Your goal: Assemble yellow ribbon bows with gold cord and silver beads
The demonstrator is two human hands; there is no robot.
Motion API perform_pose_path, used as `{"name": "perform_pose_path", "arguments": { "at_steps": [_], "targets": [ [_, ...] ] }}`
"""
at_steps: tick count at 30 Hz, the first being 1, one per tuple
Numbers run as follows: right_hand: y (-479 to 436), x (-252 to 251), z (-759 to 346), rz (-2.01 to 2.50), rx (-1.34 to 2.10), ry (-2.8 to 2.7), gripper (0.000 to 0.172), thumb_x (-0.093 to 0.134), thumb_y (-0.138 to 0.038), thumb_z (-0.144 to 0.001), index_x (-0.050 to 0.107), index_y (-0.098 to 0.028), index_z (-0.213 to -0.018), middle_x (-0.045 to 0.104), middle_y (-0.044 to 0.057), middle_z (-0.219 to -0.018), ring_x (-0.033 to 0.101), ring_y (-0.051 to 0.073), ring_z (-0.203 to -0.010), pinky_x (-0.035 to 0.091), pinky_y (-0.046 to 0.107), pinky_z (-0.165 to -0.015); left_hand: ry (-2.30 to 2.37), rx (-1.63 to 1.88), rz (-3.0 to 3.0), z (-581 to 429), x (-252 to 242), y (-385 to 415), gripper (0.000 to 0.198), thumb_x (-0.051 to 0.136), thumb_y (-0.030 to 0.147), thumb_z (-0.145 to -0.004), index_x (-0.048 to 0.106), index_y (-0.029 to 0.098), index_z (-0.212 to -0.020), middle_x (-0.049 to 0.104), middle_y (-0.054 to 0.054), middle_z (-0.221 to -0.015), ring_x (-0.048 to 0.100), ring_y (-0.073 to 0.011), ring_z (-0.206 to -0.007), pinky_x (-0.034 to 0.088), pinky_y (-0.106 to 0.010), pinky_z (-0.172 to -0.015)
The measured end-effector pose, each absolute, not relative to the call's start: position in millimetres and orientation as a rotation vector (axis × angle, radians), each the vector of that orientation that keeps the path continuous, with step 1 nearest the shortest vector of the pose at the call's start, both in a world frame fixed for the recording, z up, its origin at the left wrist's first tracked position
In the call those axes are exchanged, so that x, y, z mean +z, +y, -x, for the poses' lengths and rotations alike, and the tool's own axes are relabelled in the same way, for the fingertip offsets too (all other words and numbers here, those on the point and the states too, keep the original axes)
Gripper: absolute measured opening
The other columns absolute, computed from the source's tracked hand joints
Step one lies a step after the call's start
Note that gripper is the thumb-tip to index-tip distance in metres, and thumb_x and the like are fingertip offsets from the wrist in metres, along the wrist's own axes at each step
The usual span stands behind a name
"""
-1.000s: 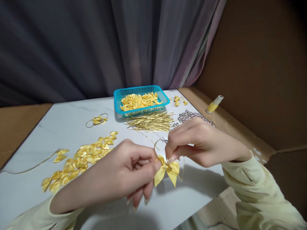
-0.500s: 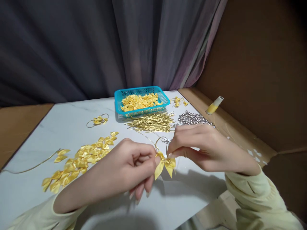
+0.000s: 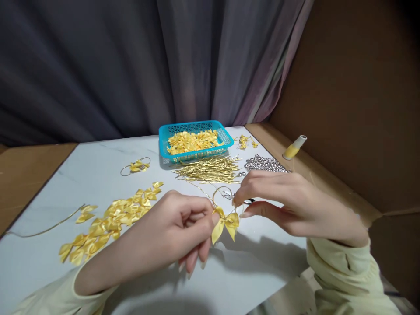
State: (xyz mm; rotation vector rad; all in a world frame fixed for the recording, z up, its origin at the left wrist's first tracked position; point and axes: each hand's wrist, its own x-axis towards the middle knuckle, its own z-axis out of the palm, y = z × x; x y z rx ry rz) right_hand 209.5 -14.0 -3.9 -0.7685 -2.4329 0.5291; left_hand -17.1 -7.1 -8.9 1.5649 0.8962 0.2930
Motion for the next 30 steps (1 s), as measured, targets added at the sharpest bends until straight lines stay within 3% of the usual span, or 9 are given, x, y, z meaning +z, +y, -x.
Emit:
{"name": "perform_pose_path", "arguments": {
  "at_steps": [6, 13, 18, 26, 30],
  "targets": [
    [4, -7, -201, 0.69, 0.747, -2.357, 0.015, 0.051, -0.017, -0.092, 0.058, -0.015, -0.079, 0.057, 0.0, -0.068, 0.05, 0.009, -0.061, 0.039, 0.021, -0.059, 0.938, 0.283, -1.596, 20, -9, -4, 0.034, 0.046, 0.032, -0.089, 0.048, 0.017, -0.058, 0.061, 0.004, -0.048, 0.05, -0.0036, -0.033, 0.038, -0.011, -0.035],
    [7, -14, -185, 0.891, 1.343, -1.886, 0.027, 0.059, -0.034, -0.087, 0.053, -0.015, -0.068, 0.051, -0.003, -0.057, 0.045, 0.008, -0.051, 0.035, 0.021, -0.049, 0.959, 0.323, -1.645, 21, -4, -3, 0.034, 0.049, 0.036, -0.088, 0.047, 0.017, -0.059, 0.061, 0.004, -0.048, 0.051, -0.0049, -0.034, 0.04, -0.012, -0.037],
    [9, -15, -179, 0.822, 1.371, -1.838, 0.03, 0.062, -0.036, -0.084, 0.051, -0.015, -0.065, 0.046, -0.004, -0.054, 0.039, 0.007, -0.05, 0.031, 0.021, -0.049, 0.951, 0.388, -1.812, 23, -5, -3, 0.031, 0.046, 0.032, -0.089, 0.049, 0.018, -0.061, 0.061, 0.004, -0.048, 0.052, -0.0052, -0.034, 0.043, -0.013, -0.038],
    [20, -24, -179, 0.583, 1.535, -1.784, 0.028, 0.061, -0.035, -0.085, 0.051, -0.015, -0.068, 0.046, -0.005, -0.055, 0.041, 0.006, -0.05, 0.032, 0.02, -0.049, 0.867, 0.448, -2.07, 22, -3, -1, 0.031, 0.041, 0.028, -0.092, 0.049, 0.018, -0.064, 0.061, 0.004, -0.049, 0.055, -0.0057, -0.036, 0.043, -0.012, -0.04],
    [17, -20, -179, 0.617, 1.34, -1.94, 0.024, 0.059, -0.03, -0.086, 0.051, -0.015, -0.068, 0.046, -0.005, -0.056, 0.041, 0.007, -0.052, 0.034, 0.021, -0.05, 0.906, 0.417, -2.133, 21, -2, 0, 0.03, 0.041, 0.029, -0.093, 0.052, 0.018, -0.067, 0.061, 0.004, -0.049, 0.055, -0.0063, -0.039, 0.043, -0.013, -0.042]
  ]
}}
